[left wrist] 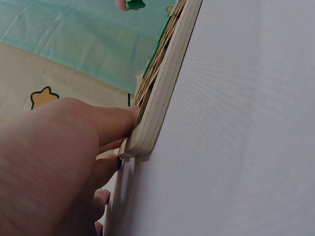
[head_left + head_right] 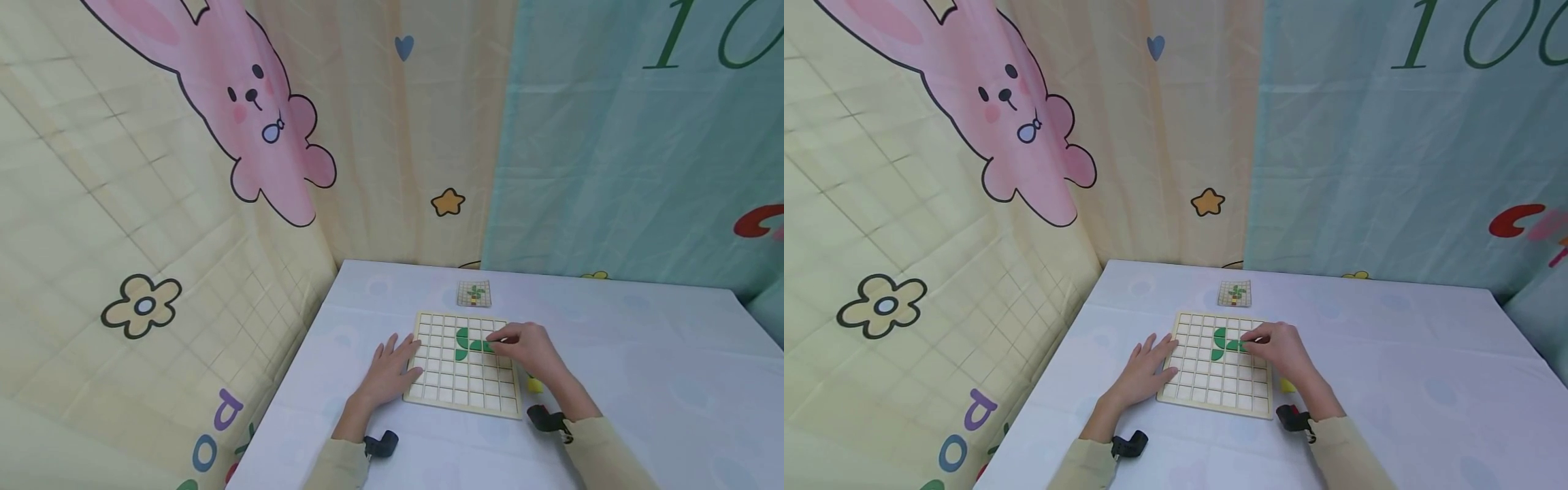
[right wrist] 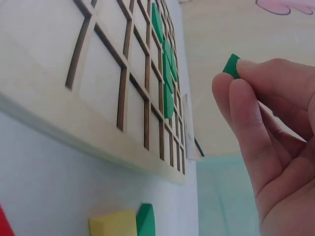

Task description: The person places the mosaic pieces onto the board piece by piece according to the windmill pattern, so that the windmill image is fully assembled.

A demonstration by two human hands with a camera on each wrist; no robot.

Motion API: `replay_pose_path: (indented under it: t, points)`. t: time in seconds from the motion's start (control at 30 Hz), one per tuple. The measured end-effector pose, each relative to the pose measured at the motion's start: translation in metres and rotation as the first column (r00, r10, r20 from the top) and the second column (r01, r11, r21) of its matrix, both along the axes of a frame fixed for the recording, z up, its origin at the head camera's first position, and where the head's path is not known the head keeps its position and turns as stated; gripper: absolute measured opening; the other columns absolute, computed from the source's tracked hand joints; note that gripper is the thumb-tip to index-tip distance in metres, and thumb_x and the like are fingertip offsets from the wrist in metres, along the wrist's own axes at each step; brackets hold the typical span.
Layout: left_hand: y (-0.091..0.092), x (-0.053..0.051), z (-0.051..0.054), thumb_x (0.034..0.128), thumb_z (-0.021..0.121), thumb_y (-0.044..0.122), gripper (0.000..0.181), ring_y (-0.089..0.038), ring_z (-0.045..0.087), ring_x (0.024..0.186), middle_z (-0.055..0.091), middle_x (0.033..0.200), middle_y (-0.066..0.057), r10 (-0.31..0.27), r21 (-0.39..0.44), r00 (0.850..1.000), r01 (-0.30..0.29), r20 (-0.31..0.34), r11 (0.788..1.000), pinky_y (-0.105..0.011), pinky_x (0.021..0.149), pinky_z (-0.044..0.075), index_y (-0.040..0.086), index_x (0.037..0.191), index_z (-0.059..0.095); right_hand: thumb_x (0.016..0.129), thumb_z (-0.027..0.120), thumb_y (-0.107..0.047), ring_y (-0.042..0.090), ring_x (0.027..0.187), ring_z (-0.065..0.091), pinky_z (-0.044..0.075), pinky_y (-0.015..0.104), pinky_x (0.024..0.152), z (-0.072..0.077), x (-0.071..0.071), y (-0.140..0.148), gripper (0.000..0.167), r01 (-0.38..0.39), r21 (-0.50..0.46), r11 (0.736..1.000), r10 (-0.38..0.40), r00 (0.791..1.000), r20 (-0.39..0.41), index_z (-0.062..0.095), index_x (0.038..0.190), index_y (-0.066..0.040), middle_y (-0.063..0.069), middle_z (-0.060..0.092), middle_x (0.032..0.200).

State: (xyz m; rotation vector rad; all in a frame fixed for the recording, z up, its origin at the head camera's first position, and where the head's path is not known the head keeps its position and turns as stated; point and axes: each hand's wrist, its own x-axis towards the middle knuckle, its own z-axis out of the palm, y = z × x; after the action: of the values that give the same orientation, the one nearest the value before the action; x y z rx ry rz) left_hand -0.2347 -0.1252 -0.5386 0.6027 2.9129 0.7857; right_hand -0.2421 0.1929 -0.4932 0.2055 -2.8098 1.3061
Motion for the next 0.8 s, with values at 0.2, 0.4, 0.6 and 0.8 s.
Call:
replay_pose_path:
  t: [0.2, 0.4, 0.6, 0.8]
  points:
    - [0.000, 0.001, 0.001, 0.1015, 0.057, 0.039, 0.061, -0.033, 0.010, 0.153, 0.029, 0.164, -0.003, -0.004, 0.009, 1.000, 0.004, -0.003, 1.000, -0.059, 0.120, 0.007, 0.016, 0.156, 0.040, 0.087, 0.079, -0.015, 0.017, 0.086, 0.067, 0.057, 0.033, 0.072, -0.003, -0.004, -0.010, 0.012, -0.013, -0.048, 0.999, 0.015, 1.000, 0.026, 0.082, 0.098, -0.013, 0.001, 0.072, 0.102]
    - [0.000, 0.002, 0.002, 0.1015, 0.057, 0.039, 0.061, -0.033, 0.010, 0.153, 0.030, 0.164, -0.003, -0.001, 0.014, 1.000, 0.001, -0.002, 1.000, -0.059, 0.120, 0.007, 0.016, 0.156, 0.041, 0.086, 0.080, -0.017, 0.015, 0.084, 0.069, 0.057, 0.033, 0.072, -0.008, -0.006, -0.023, 0.008, -0.034, -0.081, 0.996, 0.038, 0.998, 0.053, 0.082, 0.094, -0.016, -0.001, 0.072, 0.098]
    - [0.000, 0.000, 0.000, 0.1016, 0.057, 0.040, 0.061, -0.032, 0.010, 0.153, 0.030, 0.164, -0.002, -0.003, 0.013, 1.000, 0.003, -0.004, 1.000, -0.058, 0.120, 0.007, 0.017, 0.156, 0.041, 0.084, 0.082, -0.016, 0.014, 0.084, 0.069, 0.058, 0.034, 0.073, -0.013, -0.009, -0.034, 0.007, -0.040, -0.071, 0.997, 0.044, 0.998, 0.048, 0.081, 0.090, -0.017, -0.003, 0.072, 0.097]
    - [0.000, 0.001, 0.000, 0.1013, 0.057, 0.041, 0.062, -0.033, 0.010, 0.153, 0.030, 0.164, -0.003, -0.003, 0.005, 1.000, 0.003, -0.003, 1.000, -0.059, 0.120, 0.007, 0.018, 0.156, 0.040, 0.084, 0.081, -0.012, 0.012, 0.083, 0.069, 0.058, 0.033, 0.072, -0.017, -0.009, -0.046, 0.006, -0.087, -0.070, 0.994, 0.087, 0.996, -0.011, 0.080, 0.087, -0.017, -0.004, 0.071, 0.097]
